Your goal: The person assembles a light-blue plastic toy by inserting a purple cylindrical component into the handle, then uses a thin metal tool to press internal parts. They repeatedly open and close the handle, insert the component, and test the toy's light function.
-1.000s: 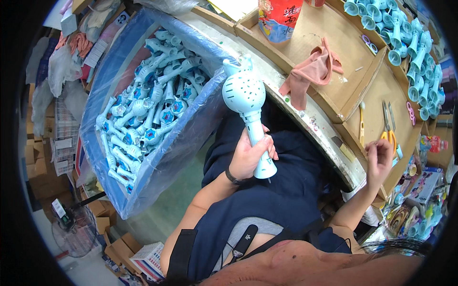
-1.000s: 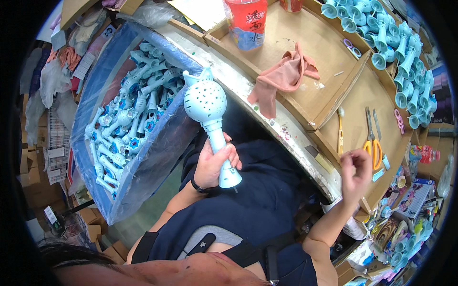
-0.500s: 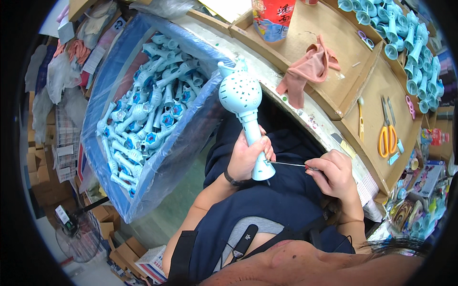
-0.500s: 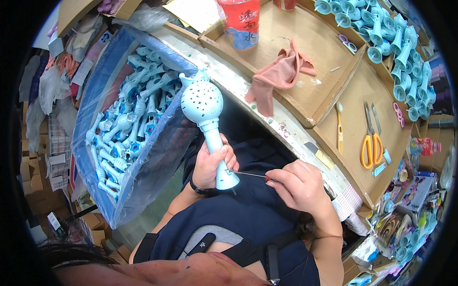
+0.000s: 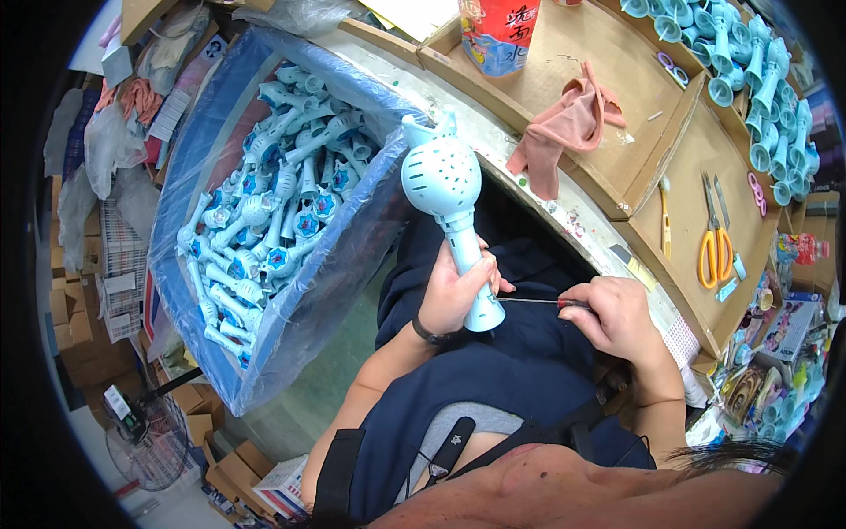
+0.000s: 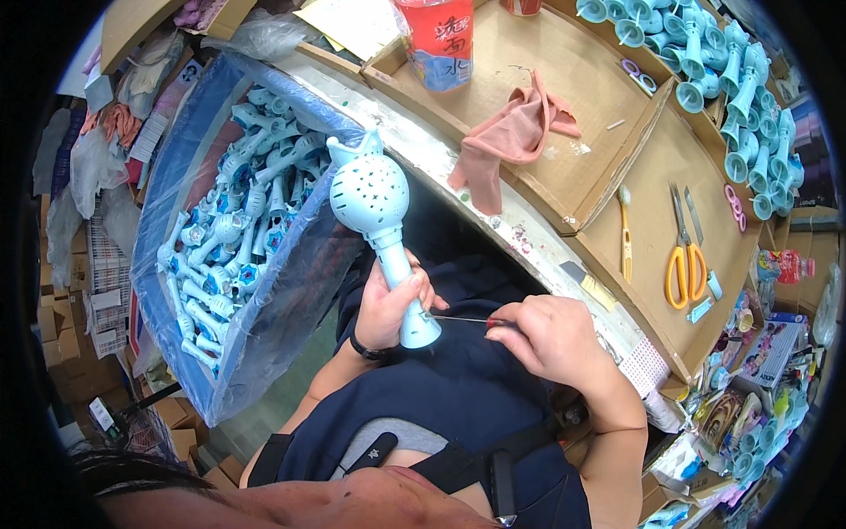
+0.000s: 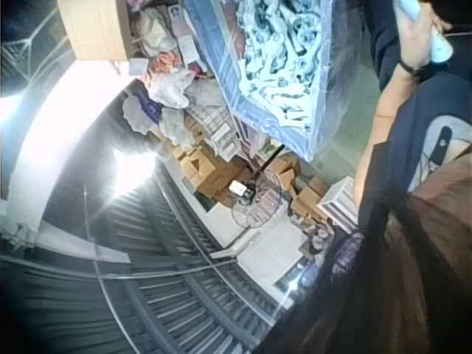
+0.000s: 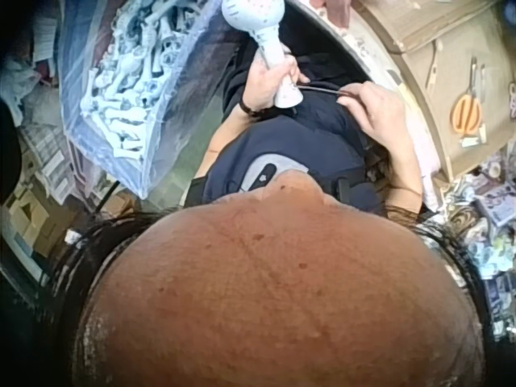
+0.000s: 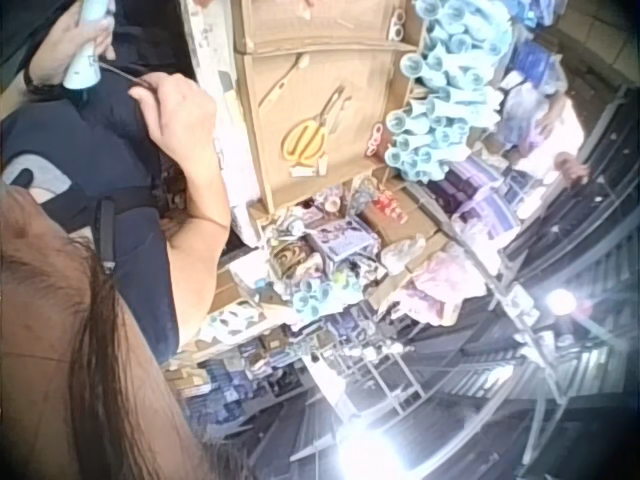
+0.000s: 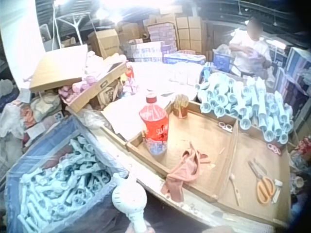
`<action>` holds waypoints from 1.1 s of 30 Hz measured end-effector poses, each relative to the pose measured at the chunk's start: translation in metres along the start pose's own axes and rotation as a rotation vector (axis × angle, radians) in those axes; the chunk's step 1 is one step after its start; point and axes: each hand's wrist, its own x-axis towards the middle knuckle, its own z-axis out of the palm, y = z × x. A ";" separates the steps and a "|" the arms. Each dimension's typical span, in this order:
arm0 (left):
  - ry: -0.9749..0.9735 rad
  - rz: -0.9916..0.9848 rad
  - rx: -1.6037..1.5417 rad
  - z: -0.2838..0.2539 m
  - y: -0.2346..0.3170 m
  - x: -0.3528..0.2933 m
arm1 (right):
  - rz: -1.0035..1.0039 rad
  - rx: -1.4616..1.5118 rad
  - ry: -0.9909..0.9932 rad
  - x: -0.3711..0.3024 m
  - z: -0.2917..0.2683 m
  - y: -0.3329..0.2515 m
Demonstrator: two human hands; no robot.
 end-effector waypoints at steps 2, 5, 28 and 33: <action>-0.008 0.021 0.072 -0.001 -0.001 -0.001 | 0.150 0.089 -0.051 0.000 0.004 0.002; -0.037 0.006 0.138 -0.001 -0.002 -0.002 | 0.387 0.310 -0.081 -0.006 0.005 0.005; -0.025 0.027 0.123 -0.006 -0.002 -0.002 | 0.566 0.312 -0.317 -0.016 0.006 0.001; -0.026 0.038 0.146 -0.008 -0.003 -0.002 | 0.136 0.114 -0.077 -0.021 0.021 0.009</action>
